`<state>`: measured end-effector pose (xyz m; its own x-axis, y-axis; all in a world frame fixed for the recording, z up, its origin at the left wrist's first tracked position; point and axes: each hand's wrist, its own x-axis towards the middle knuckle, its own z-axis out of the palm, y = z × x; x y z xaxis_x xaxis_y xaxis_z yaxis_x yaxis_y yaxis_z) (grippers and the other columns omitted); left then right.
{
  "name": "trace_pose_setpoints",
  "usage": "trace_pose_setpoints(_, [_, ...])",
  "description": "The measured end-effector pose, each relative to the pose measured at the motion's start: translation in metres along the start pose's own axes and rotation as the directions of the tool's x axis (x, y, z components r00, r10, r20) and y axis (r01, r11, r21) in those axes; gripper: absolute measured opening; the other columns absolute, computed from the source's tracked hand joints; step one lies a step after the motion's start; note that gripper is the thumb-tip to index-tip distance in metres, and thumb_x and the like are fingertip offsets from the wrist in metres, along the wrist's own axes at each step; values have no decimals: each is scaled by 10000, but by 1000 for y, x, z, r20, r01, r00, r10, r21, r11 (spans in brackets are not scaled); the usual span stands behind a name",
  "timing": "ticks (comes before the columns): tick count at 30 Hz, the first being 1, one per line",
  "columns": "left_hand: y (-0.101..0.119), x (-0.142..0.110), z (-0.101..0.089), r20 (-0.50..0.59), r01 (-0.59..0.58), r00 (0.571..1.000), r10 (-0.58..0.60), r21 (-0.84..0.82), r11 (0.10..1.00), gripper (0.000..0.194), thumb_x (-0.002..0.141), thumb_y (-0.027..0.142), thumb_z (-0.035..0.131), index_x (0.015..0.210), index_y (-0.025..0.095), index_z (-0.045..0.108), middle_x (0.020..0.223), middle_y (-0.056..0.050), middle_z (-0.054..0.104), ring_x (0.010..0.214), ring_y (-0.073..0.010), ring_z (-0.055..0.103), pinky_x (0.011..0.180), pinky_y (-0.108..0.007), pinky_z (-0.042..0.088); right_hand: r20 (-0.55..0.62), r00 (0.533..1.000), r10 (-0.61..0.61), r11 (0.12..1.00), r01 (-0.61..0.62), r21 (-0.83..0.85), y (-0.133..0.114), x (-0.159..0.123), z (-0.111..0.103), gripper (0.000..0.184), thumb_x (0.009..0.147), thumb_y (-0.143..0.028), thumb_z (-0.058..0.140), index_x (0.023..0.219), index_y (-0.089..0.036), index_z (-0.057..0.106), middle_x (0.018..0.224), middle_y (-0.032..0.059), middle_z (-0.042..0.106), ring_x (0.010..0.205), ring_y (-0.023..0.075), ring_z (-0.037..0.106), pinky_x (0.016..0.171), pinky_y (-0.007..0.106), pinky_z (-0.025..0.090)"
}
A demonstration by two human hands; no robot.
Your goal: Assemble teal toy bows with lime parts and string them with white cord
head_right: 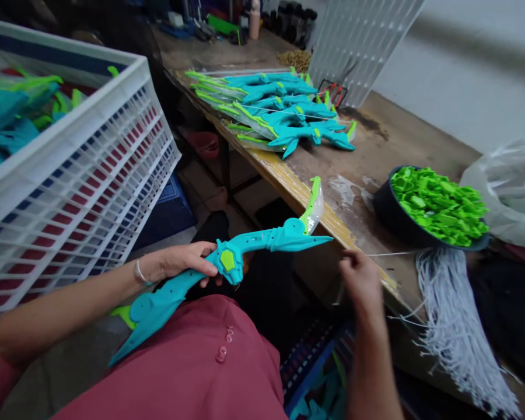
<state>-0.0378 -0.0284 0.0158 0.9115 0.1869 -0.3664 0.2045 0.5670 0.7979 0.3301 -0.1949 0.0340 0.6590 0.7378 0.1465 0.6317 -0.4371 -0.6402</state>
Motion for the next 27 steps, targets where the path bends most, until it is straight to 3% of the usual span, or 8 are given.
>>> trace_pose_setpoints(4, [-11,29,-10,62,-10,998,18,-132,991,450,684,307,842,1050,83,704,971,-177,770,874,-255,754,475,-172,525,221,962,-158,973,113,203,-68,-74,87,286,807,-399,491,905,-218,689,840,73,700,720,220,641,685,332,513])
trace_pose_setpoints(6, [-18,43,-17,99,31,995,-11,-198,980,454,671,315,851,1023,70,704,894,-165,770,708,-200,737,452,-161,506,336,906,-258,934,145,326,-87,-110,122,222,871,-329,477,887,-243,681,860,42,694,763,195,646,730,300,521])
trace_pose_setpoints(8, [-24,51,-23,128,79,991,-49,-239,968,408,673,320,852,963,71,707,750,-116,748,514,-120,650,430,-150,482,428,850,-307,856,50,514,-96,-136,142,153,878,-256,519,899,-244,670,920,44,677,840,201,633,803,312,506])
trace_pose_setpoints(13, [-32,46,-32,149,149,982,-115,-244,958,331,683,295,832,925,106,709,631,-54,693,459,-104,582,407,-158,454,707,672,-222,648,-440,621,-91,-148,153,62,780,-270,688,772,-220,653,767,13,598,722,173,539,706,285,460])
trace_pose_setpoints(17, [-39,37,-32,98,126,989,-111,-168,978,317,693,292,828,918,114,693,692,-55,708,524,-123,610,437,-182,472,816,540,-209,514,-649,561,-89,-138,164,252,749,-382,737,919,-211,663,863,30,654,654,142,525,595,247,424])
trace_pose_setpoints(20, [-44,30,-35,-37,72,996,-80,-186,980,408,651,281,870,967,128,661,753,-32,707,585,-131,627,459,-189,478,873,468,-136,391,-785,481,-90,-134,177,350,649,-383,809,895,-188,653,814,30,644,624,132,513,575,239,405])
trace_pose_setpoints(23, [-47,19,-43,-160,48,983,-90,-248,968,487,623,248,895,1033,131,659,897,-44,723,716,-155,666,548,-219,537,891,446,-80,408,-801,438,-88,-133,186,355,640,-441,783,793,-199,573,624,-33,517,502,100,398,500,231,339])
trace_pose_setpoints(27, [-45,8,-49,-133,97,978,-158,-382,919,482,637,200,890,1063,141,674,1011,-63,739,938,-215,699,777,-313,586,861,508,30,475,-765,435,-87,-134,193,338,664,-413,752,809,-221,515,593,-66,473,479,92,361,483,228,321])
